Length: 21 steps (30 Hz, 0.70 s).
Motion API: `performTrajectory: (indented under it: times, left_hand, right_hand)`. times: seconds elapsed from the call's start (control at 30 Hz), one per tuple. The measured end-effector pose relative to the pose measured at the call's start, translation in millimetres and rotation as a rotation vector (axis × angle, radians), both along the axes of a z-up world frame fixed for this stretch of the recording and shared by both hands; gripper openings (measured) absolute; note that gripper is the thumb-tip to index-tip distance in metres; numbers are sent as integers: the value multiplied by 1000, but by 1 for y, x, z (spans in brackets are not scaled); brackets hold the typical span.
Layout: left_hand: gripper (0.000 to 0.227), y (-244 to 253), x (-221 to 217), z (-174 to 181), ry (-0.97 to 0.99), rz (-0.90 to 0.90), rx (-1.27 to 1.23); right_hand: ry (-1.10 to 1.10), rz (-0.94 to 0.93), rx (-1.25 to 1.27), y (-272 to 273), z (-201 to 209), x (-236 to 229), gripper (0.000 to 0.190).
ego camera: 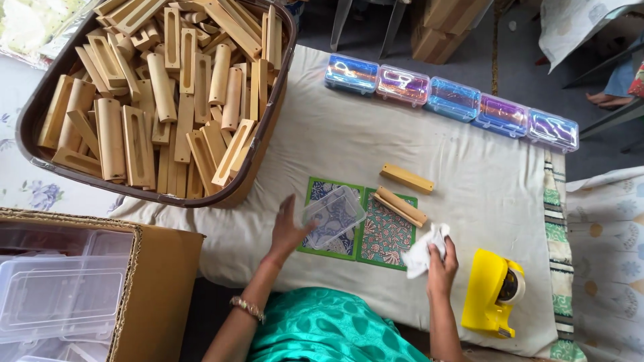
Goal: The recorder is polishing and cleaning small wooden blocks using a cloth and a solution, then placing them on a mat for further processing.
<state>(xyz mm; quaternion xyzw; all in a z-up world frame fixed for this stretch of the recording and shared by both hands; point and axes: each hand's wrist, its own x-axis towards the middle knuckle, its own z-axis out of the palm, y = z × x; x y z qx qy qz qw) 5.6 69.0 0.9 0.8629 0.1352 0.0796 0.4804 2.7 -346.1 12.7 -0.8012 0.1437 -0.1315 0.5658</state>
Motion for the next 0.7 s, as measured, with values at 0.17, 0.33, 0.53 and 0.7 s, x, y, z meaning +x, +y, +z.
performTrajectory:
  times: [0.17, 0.33, 0.53, 0.7]
  left_hand:
    - [137, -3, -42, 8, -38, -216, 106]
    - [149, -12, -35, 26, 72, -292, 265]
    - [155, -15, -32, 6, 130, -249, 151]
    - [158, -16, -33, 3, 103, -223, 157]
  right_hand:
    - [-46, 97, 454, 54, 10, 55, 36]
    - [100, 337, -229, 96, 7, 68, 27]
    - [-119, 356, -449, 154, 24, 84, 38]
    - [-225, 499, -875, 216, 13, 62, 30]
